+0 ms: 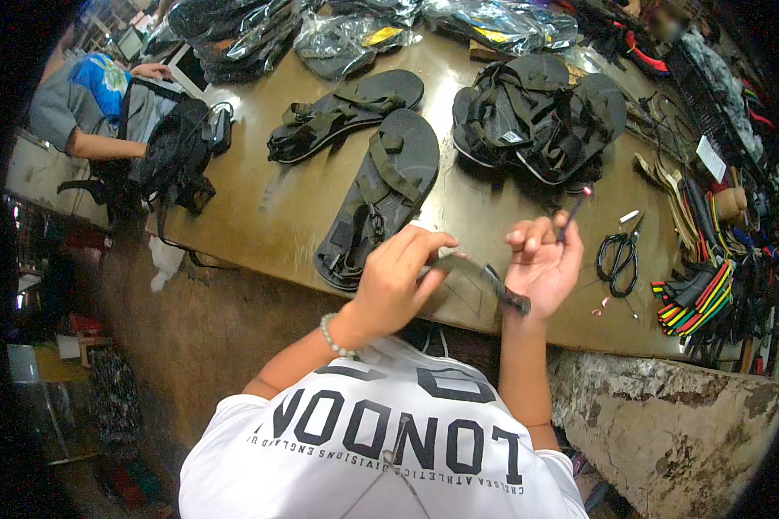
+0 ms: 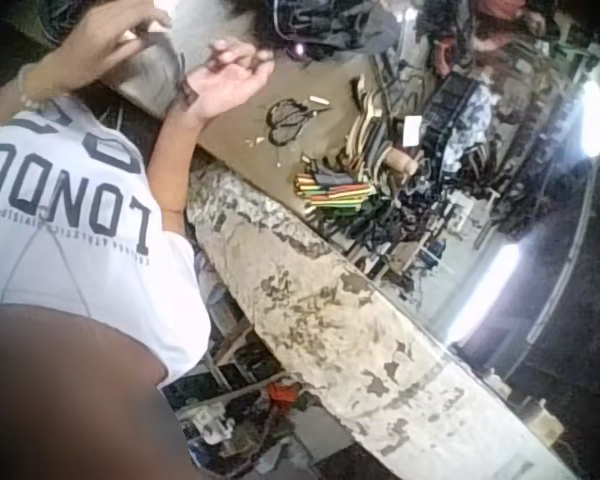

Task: The person assembles black sandals by threading straps through buckles and securing them. They handle multiple sandals one at a time, adjusting and tightening the straps, then placing finished units into a pile on the table.

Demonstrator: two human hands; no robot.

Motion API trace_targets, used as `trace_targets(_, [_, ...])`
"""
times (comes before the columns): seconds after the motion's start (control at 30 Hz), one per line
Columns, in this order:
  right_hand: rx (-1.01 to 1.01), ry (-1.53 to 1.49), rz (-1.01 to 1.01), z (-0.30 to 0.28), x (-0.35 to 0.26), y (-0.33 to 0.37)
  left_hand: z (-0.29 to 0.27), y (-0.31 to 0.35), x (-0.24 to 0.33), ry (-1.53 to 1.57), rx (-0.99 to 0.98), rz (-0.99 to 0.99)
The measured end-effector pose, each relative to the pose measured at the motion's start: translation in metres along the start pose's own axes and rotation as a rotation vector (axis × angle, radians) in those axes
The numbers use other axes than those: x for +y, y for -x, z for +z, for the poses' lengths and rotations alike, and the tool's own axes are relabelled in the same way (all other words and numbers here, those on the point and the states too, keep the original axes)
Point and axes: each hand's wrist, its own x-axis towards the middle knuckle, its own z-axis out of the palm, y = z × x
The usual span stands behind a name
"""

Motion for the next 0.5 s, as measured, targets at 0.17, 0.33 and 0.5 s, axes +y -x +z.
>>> trace_targets(0.17, [0.51, -0.06, 0.01, 0.006, 0.033, 0.03, 0.018, 0.004, 0.006, 0.099, 0.079, -0.159])
trace_targets(0.33, [0.59, 0.042, -0.027, 0.027, 0.046, 0.033, 0.026, -0.001, 0.007, -0.011, -0.038, -0.256])
trace_targets(0.5, [0.236, 0.088, -0.152, 0.045, 0.033, 0.005, 0.011, -0.015, 0.006, -0.086, -0.347, -0.04])
